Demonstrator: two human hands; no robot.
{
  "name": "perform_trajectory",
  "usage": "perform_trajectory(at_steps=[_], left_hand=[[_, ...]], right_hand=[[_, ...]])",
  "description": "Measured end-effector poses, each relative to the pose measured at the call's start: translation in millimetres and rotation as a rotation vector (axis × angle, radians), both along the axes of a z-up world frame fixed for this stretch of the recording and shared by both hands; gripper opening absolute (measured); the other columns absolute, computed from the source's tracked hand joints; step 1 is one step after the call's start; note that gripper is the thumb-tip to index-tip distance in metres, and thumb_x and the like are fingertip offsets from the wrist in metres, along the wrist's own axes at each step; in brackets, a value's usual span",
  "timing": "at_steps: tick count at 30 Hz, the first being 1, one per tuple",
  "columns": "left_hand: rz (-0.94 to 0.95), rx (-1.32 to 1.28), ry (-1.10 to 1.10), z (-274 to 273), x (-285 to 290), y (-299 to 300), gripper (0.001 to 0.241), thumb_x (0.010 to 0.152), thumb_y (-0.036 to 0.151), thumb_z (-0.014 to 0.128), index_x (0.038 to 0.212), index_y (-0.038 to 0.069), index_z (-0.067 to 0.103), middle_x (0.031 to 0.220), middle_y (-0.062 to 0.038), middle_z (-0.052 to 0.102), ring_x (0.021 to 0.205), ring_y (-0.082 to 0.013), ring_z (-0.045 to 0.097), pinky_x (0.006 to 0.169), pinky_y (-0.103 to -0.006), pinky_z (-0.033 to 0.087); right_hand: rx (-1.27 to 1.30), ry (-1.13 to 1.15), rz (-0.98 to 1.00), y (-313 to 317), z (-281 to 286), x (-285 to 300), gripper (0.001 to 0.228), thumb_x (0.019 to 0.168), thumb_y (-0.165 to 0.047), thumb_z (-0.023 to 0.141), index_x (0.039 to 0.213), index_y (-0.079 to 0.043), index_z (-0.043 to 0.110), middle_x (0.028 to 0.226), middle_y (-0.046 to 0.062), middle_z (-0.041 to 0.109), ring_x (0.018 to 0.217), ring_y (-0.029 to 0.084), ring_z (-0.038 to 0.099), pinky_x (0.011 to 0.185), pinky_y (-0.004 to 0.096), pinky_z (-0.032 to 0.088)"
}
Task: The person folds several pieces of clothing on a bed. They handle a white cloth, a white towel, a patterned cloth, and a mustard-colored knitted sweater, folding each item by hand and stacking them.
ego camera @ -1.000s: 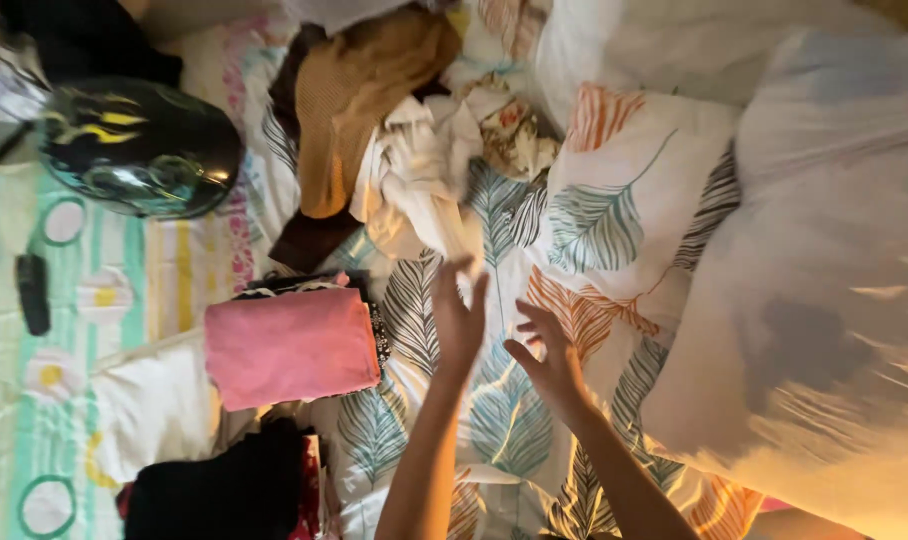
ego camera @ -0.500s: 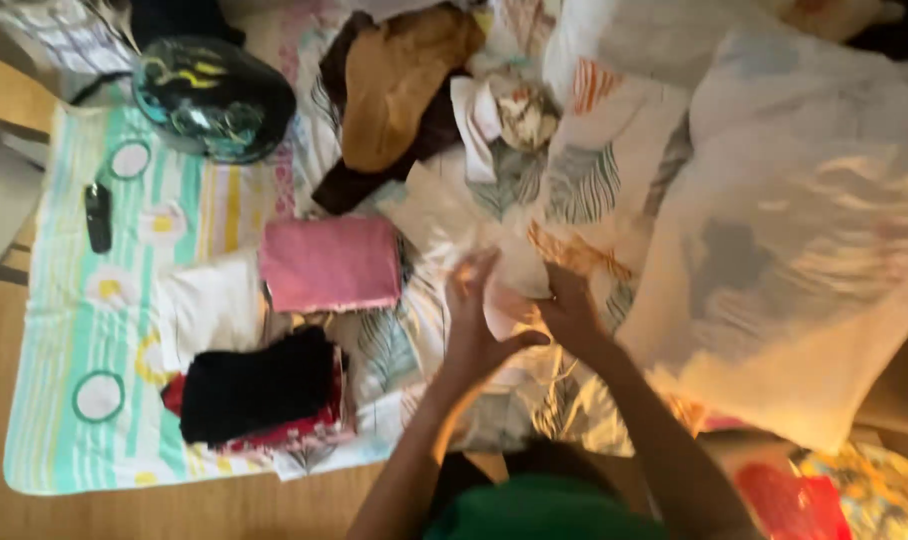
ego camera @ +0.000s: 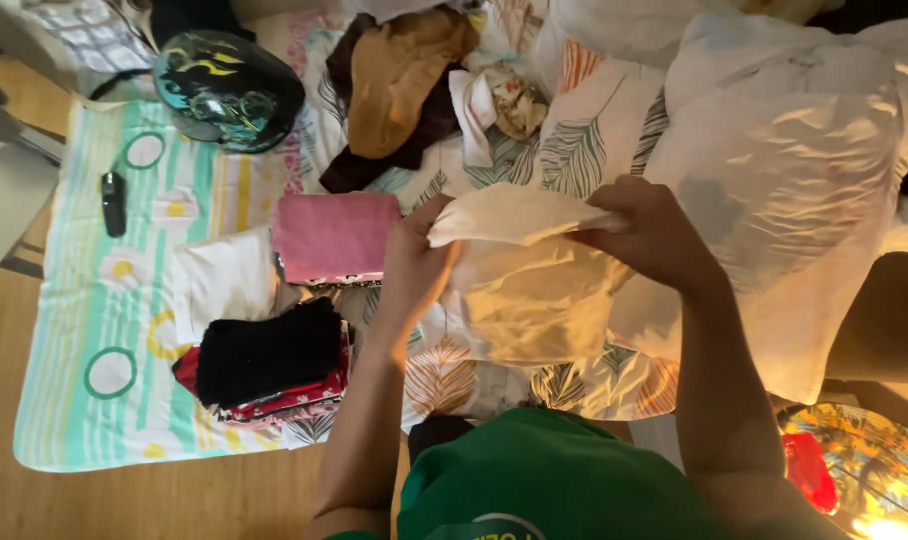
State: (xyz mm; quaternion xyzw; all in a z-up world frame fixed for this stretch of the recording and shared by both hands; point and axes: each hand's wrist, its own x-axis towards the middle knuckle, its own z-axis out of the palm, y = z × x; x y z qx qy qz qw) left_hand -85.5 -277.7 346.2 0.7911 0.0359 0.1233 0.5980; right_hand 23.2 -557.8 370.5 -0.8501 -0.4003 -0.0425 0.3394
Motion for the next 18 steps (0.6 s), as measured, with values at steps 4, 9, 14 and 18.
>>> perform_trajectory(at_steps=[4, 9, 14, 18], left_hand=[[0.189, 0.263, -0.335, 16.5, -6.7, -13.7, 0.049, 0.082, 0.005, 0.079, 0.127, 0.002, 0.061, 0.107, -0.015, 0.064, 0.097, -0.0258, 0.066, 0.084, -0.0363, 0.055], [0.249, 0.243, -0.606, -24.8, -29.4, -64.8, 0.049, 0.083, 0.013, 0.086, 0.119, 0.003, 0.054, 0.112, -0.011, 0.061, 0.101, -0.0287, 0.063, 0.088, -0.0388, 0.054], [0.062, -0.103, -0.344, 8.8, -44.3, -91.5, 0.057, 0.082, 0.013, 0.085, 0.123, -0.001, 0.048, 0.109, -0.012, 0.058, 0.098, -0.0209, 0.062, 0.084, -0.0339, 0.053], [0.048, -0.390, 0.040, -103.3, -16.0, -73.8, 0.049, 0.096, 0.010, 0.062, 0.144, 0.005, 0.056, 0.092, -0.009, 0.060, 0.079, -0.0151, 0.057, 0.067, -0.0273, 0.048]], right_hand=[[0.213, 0.229, 0.060, 0.2, 2.3, -12.8, 0.024, 0.087, -0.016, 0.083, 0.100, 0.000, 0.072, 0.082, 0.005, 0.063, 0.076, 0.013, 0.056, 0.067, 0.030, 0.045], [0.566, 0.659, -0.018, 41.5, 5.0, -32.2, 0.022, 0.096, -0.011, 0.066, 0.113, 0.002, 0.071, 0.092, 0.000, 0.069, 0.082, 0.006, 0.061, 0.071, 0.025, 0.050], [0.689, 0.857, 0.075, 52.0, 7.5, -47.4, 0.027, 0.096, -0.009, 0.066, 0.120, 0.003, 0.068, 0.101, 0.003, 0.072, 0.088, 0.008, 0.067, 0.079, 0.025, 0.055], [0.730, 1.011, 0.185, 44.6, 26.1, -53.8, 0.030, 0.102, -0.017, 0.059, 0.122, 0.003, 0.069, 0.105, 0.008, 0.075, 0.089, 0.014, 0.072, 0.077, 0.028, 0.057]])
